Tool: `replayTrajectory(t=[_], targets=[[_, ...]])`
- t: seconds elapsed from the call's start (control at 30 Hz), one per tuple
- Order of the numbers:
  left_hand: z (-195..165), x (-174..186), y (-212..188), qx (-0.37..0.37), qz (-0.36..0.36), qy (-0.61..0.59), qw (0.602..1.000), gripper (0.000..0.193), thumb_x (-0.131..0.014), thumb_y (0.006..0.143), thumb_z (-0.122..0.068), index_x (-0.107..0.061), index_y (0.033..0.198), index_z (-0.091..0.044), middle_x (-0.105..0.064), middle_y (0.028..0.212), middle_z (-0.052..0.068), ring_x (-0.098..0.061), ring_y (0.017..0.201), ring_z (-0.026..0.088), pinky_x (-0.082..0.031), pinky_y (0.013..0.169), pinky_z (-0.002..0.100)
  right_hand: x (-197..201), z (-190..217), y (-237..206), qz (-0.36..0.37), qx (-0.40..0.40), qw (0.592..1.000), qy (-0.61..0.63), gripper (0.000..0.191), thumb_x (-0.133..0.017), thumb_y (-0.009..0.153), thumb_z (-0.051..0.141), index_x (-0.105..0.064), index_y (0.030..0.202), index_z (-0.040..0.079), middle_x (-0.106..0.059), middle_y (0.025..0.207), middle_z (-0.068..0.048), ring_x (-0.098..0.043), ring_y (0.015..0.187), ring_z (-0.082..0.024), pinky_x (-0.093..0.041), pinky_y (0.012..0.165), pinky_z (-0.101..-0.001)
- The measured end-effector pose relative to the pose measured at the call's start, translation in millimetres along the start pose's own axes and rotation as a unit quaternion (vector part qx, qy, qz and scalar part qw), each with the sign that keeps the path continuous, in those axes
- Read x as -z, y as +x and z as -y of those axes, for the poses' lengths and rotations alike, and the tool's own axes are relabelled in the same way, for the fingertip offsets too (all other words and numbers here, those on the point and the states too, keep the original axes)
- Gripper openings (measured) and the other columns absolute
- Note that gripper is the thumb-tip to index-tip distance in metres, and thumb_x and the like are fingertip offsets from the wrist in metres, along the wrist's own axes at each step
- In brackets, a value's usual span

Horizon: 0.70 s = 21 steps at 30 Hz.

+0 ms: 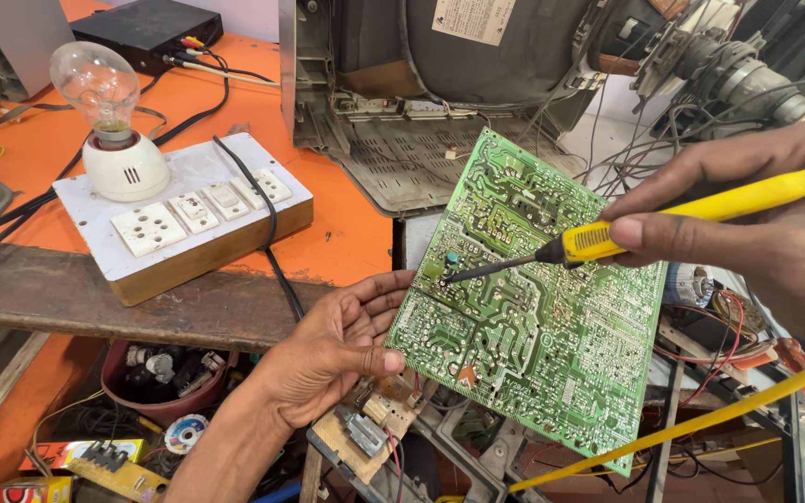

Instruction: The person holds a green circuit board against the workbench edge with one hand and solders components on it with a yellow soldering iron, working across different spots on the board. They occasionally use a small brush on the board and reposition it to reach other areas.

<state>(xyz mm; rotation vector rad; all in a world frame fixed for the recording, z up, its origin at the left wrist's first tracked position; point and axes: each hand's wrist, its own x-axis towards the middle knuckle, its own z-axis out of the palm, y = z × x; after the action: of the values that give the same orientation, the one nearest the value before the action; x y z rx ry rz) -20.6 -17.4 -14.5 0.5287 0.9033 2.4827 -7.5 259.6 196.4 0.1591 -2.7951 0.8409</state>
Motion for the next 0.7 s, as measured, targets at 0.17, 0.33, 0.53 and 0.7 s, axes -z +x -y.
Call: replayTrajectory(t=[0.17,0.33,0.53,0.7], targets=[[0.8,0.2,-0.2,-0.001,0.004,-0.005,1.000,0.095,-0.082,0.065,0.012,-0.038,0.150,0.008,-0.054,0.142,0.018,-0.056,0.132,0.024,-0.045,0.110,0.037,-2.3,-1.4,0.5,0.009,0.027,0.998,0.061,0.013,-0.077,0.087,0.004,-0.078,0.096,-0.006,-0.077,0.093,-0.022,-0.080,0.086,-0.030,-0.065,0.080,-0.0409],[0.9,1.5,0.1,-0.004,0.007,-0.002,1.000,0.095,-0.082,0.065,0.012,-0.039,0.149,0.009,-0.055,0.142,0.017,-0.057,0.131,0.023,-0.048,0.113,0.037,-4.1,-7.0,1.5,0.004,0.066,0.994,0.083,0.013,-0.077,0.088,0.003,-0.077,0.095,-0.008,-0.076,0.093,-0.023,-0.080,0.086,-0.031,-0.066,0.080,-0.0414],[1.0,1.6,0.2,-0.003,0.003,0.001,1.000,0.095,-0.082,0.065,0.012,-0.039,0.150,0.008,-0.055,0.142,0.017,-0.057,0.132,0.023,-0.048,0.114,0.037,-5.3,-8.9,2.9,0.009,0.062,0.994,0.091,0.014,-0.077,0.088,0.003,-0.078,0.097,-0.007,-0.076,0.093,-0.023,-0.079,0.087,-0.031,-0.066,0.079,-0.0416],[0.5,1.2,0.1,-0.004,0.005,-0.004,1.000,0.096,-0.082,0.065,0.012,-0.038,0.150,0.008,-0.054,0.143,0.017,-0.055,0.134,0.024,-0.045,0.112,0.037,-5.4,-3.5,2.1,0.020,0.069,0.993,0.090,0.014,-0.078,0.087,0.004,-0.080,0.097,-0.006,-0.077,0.093,-0.022,-0.080,0.086,-0.030,-0.066,0.079,-0.0409]])
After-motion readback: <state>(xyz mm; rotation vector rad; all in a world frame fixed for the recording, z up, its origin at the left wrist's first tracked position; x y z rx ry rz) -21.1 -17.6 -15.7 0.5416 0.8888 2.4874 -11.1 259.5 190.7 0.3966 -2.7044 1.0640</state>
